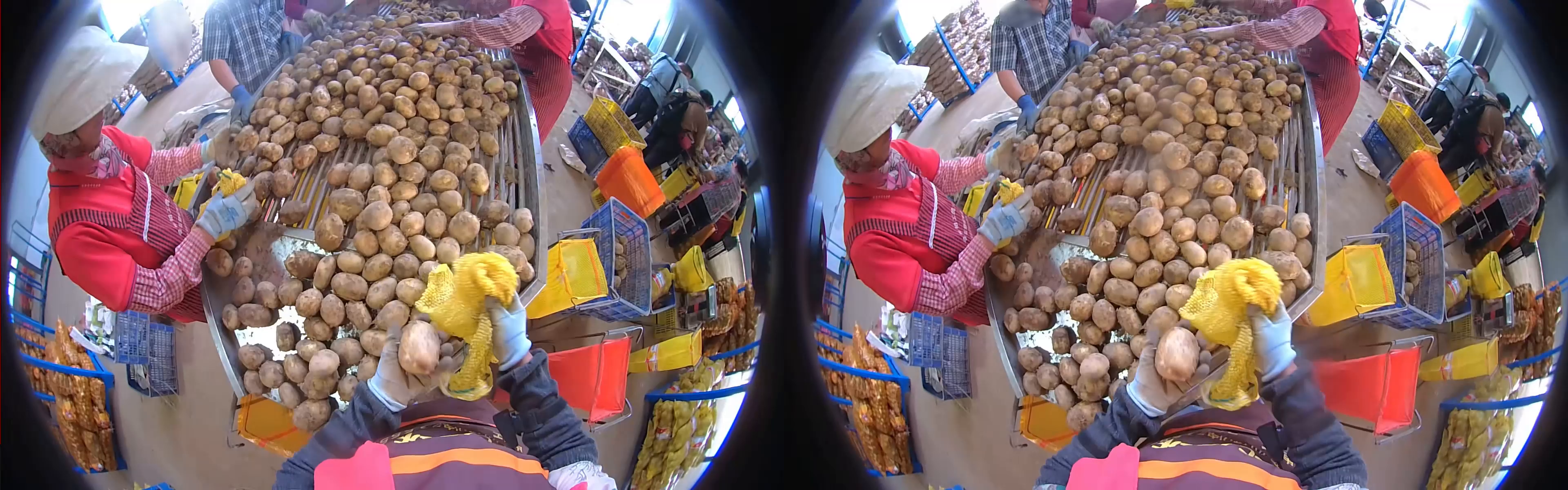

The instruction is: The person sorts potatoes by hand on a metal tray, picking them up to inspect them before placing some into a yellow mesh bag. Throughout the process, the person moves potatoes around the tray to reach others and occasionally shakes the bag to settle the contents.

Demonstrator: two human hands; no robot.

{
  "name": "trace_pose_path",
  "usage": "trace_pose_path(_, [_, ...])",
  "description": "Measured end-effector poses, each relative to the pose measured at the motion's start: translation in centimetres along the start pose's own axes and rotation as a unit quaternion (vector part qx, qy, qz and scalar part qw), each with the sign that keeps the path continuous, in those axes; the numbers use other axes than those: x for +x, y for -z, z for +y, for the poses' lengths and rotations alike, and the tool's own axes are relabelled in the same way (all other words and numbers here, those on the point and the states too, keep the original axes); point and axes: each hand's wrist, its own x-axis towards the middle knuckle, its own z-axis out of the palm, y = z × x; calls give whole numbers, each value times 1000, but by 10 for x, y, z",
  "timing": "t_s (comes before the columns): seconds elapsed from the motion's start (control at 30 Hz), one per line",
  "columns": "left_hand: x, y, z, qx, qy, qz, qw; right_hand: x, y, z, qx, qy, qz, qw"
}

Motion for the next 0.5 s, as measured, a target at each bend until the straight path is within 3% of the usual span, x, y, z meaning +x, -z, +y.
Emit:
trace_pose_path(0.1, [7,5,-1,-53,-4,18,998,-16,8,-8,47,27,60,997])
trace_pose_path(0.17, [15,16,-1,-95,23,-33,995,-28,8,-11,-55,75,85,992])
trace_pose_path(0.23, [24,16,-11,24,-57,6,998,-46,-12,-19,-103,144,39,983])
trace_pose_path(0.27, [29,16,-20,28,-55,6,998,-52,-16,-14,-149,154,13,977])
trace_pose_path(0.3, [35,16,-31,181,-132,3,975,-55,-23,-16,-195,162,-10,967])
trace_pose_path(0.33, [40,16,-38,328,-204,-1,922,-56,-27,-28,-352,290,-84,886])
trace_pose_path(0.37, [43,14,-42,332,-197,-1,922,-56,-34,-47,-492,400,-153,758])
trace_pose_path(0.4, [44,13,-45,279,-126,-22,952,-55,-32,-54,-509,391,-182,745])
trace_pose_path(0.43, [43,11,-48,221,-53,-42,973,-55,-24,-51,-511,387,-176,747])
trace_pose_path(0.5, [49,7,-51,99,86,-88,987,-39,-5,-30,-369,170,-121,906])
